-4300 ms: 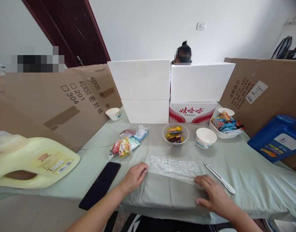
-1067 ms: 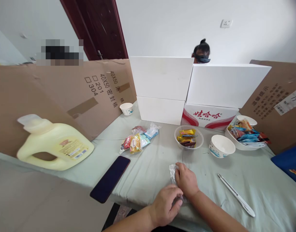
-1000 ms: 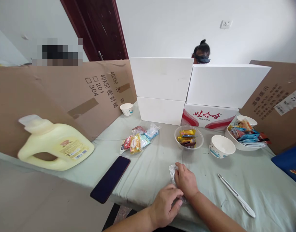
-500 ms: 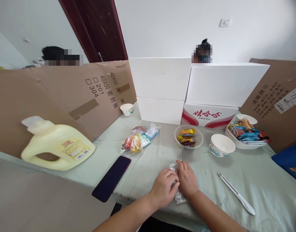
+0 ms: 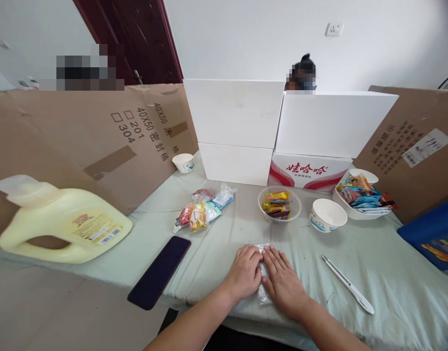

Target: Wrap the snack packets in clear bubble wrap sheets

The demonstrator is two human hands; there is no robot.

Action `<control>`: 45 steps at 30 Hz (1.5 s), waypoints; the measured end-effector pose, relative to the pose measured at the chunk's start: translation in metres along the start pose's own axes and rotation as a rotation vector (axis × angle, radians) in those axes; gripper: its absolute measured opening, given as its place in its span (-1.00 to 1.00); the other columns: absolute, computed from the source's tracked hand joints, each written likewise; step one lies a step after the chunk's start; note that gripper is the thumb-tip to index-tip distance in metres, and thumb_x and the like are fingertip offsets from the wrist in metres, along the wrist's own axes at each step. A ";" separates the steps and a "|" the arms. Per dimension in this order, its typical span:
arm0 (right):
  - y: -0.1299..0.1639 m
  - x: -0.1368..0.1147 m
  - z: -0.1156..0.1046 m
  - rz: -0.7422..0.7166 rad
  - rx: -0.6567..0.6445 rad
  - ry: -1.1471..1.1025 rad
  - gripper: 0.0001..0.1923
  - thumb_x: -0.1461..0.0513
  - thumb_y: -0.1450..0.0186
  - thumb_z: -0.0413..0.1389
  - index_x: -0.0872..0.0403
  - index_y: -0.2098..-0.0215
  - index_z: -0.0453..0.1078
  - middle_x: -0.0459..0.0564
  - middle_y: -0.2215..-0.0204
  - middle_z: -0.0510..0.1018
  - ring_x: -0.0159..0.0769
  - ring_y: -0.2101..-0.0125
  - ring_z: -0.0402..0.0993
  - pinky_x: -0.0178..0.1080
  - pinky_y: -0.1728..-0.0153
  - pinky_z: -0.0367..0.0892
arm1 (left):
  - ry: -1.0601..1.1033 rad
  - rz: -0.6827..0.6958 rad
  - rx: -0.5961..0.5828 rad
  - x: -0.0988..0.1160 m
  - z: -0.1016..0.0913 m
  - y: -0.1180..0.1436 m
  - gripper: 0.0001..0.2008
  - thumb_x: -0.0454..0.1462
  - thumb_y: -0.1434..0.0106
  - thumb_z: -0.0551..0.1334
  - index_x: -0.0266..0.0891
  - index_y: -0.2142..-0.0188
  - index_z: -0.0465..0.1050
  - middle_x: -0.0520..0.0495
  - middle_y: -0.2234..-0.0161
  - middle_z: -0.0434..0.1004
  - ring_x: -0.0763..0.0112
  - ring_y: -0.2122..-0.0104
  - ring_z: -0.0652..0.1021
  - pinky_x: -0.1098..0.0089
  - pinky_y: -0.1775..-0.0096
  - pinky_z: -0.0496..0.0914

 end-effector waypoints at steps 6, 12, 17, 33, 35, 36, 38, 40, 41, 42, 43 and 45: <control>0.007 -0.005 -0.001 0.079 -0.101 -0.032 -0.36 0.11 -0.30 0.03 0.16 -0.30 0.09 0.20 -0.28 0.18 0.00 -0.30 -0.02 0.15 -0.20 0.03 | 0.032 -0.004 0.027 -0.001 -0.001 0.000 -0.69 -0.51 -0.10 0.07 -0.20 0.22 0.39 -0.12 0.14 0.44 0.19 0.08 0.41 0.12 0.01 0.32; 0.047 -0.034 -0.028 -0.015 -0.025 -0.192 -0.57 0.20 -0.27 0.10 0.03 -0.11 0.31 0.08 -0.02 0.48 -0.14 -0.02 0.36 -0.07 -0.07 0.27 | 0.072 0.041 -0.026 0.003 -0.006 0.000 -0.76 -0.39 -0.15 0.20 -0.18 0.16 0.43 -0.12 0.11 0.45 0.16 0.05 0.38 0.10 -0.03 0.26; 0.066 -0.048 -0.030 -0.013 0.142 -0.234 -0.74 0.39 -0.30 -0.06 0.00 0.18 0.39 -0.03 0.32 0.54 -0.26 0.28 0.43 -0.20 0.21 0.31 | 0.089 0.209 -0.167 0.010 -0.002 0.002 -0.72 -0.33 -0.12 0.28 -0.11 0.15 0.49 -0.05 0.09 0.48 0.17 0.02 0.37 0.13 -0.04 0.24; -0.021 0.009 -0.008 0.244 -0.180 0.026 -0.78 0.43 -0.32 -0.07 0.05 0.21 0.33 -0.06 0.39 0.49 -0.33 0.45 0.42 -0.31 0.46 0.14 | 0.309 0.120 0.001 -0.011 0.003 0.003 -0.27 -0.57 -0.03 -0.02 -0.16 -0.21 0.10 -0.18 -0.15 0.27 0.27 -0.15 0.32 0.11 -0.12 0.32; -0.020 0.008 -0.002 0.261 -0.160 0.040 -0.81 0.40 -0.34 -0.07 0.05 0.23 0.33 -0.02 0.36 0.47 -0.27 0.38 0.41 -0.28 0.40 0.17 | 0.325 0.109 0.013 -0.010 0.002 0.003 -0.35 -0.57 -0.03 -0.01 -0.18 -0.12 0.18 -0.18 -0.10 0.30 0.27 -0.11 0.35 0.11 -0.11 0.34; -0.019 0.007 0.000 0.267 -0.143 0.043 -0.82 0.38 -0.35 -0.07 0.05 0.23 0.34 -0.01 0.35 0.46 -0.25 0.35 0.40 -0.27 0.37 0.19 | 0.312 0.097 0.009 -0.008 0.002 0.002 -0.44 -0.56 -0.06 0.00 -0.19 -0.05 0.24 -0.18 -0.08 0.31 0.26 -0.09 0.37 0.11 -0.10 0.35; -0.016 0.007 0.000 0.279 -0.099 0.038 -0.84 0.33 -0.38 -0.06 0.04 0.20 0.34 -0.01 0.34 0.45 -0.22 0.31 0.37 -0.24 0.32 0.21 | 0.237 0.059 -0.008 -0.005 0.002 0.002 -0.67 -0.49 -0.14 0.08 -0.21 0.12 0.35 -0.18 -0.04 0.34 0.21 -0.05 0.39 0.08 -0.09 0.34; -0.013 0.011 -0.005 0.305 -0.044 0.029 -0.86 0.29 -0.37 -0.03 0.05 0.16 0.35 0.00 0.31 0.45 -0.20 0.28 0.35 -0.19 0.25 0.23 | 0.134 0.008 -0.018 -0.003 0.002 0.001 -0.84 -0.42 -0.16 0.18 -0.23 0.24 0.39 -0.19 -0.02 0.36 0.11 -0.06 0.37 0.01 -0.10 0.32; -0.012 0.014 -0.008 0.326 -0.009 0.031 -0.85 0.29 -0.36 -0.02 0.05 0.14 0.35 0.03 0.27 0.46 -0.17 0.23 0.34 -0.16 0.20 0.23 | 0.090 -0.018 -0.013 -0.002 0.002 0.000 -0.85 -0.40 -0.14 0.23 -0.24 0.27 0.40 -0.20 -0.01 0.37 0.07 -0.07 0.36 -0.03 -0.10 0.30; -0.010 0.018 -0.012 0.349 0.040 0.038 -0.83 0.30 -0.35 -0.01 0.06 0.12 0.36 0.06 0.21 0.46 -0.13 0.16 0.33 -0.10 0.13 0.22 | 0.059 -0.042 -0.002 -0.002 0.002 -0.001 -0.84 -0.39 -0.11 0.26 -0.24 0.27 0.40 -0.21 0.00 0.38 0.03 -0.07 0.34 -0.06 -0.10 0.29; -0.009 0.020 -0.016 0.365 0.097 0.041 -0.80 0.33 -0.33 -0.02 0.07 0.11 0.36 0.10 0.15 0.46 -0.08 0.08 0.30 -0.05 0.07 0.20 | 0.041 -0.057 0.007 -0.002 0.002 -0.001 -0.81 -0.38 -0.09 0.28 -0.25 0.26 0.40 -0.21 0.01 0.39 0.02 -0.07 0.34 -0.07 -0.09 0.29; -0.005 0.018 -0.021 0.320 0.185 0.004 -0.74 0.38 -0.31 -0.05 0.08 0.09 0.36 0.12 0.06 0.44 -0.04 -0.04 0.24 0.02 -0.03 0.16 | 0.037 -0.058 0.016 -0.002 0.001 -0.002 -0.77 -0.38 -0.06 0.29 -0.25 0.24 0.40 -0.21 0.03 0.40 0.02 -0.06 0.35 -0.06 -0.08 0.31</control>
Point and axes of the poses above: each hand's wrist, its own y-axis away from the middle knuckle, its own z-axis out of the palm, x = y × z, the point moved 4 cm from there along -y, towards the middle knuckle
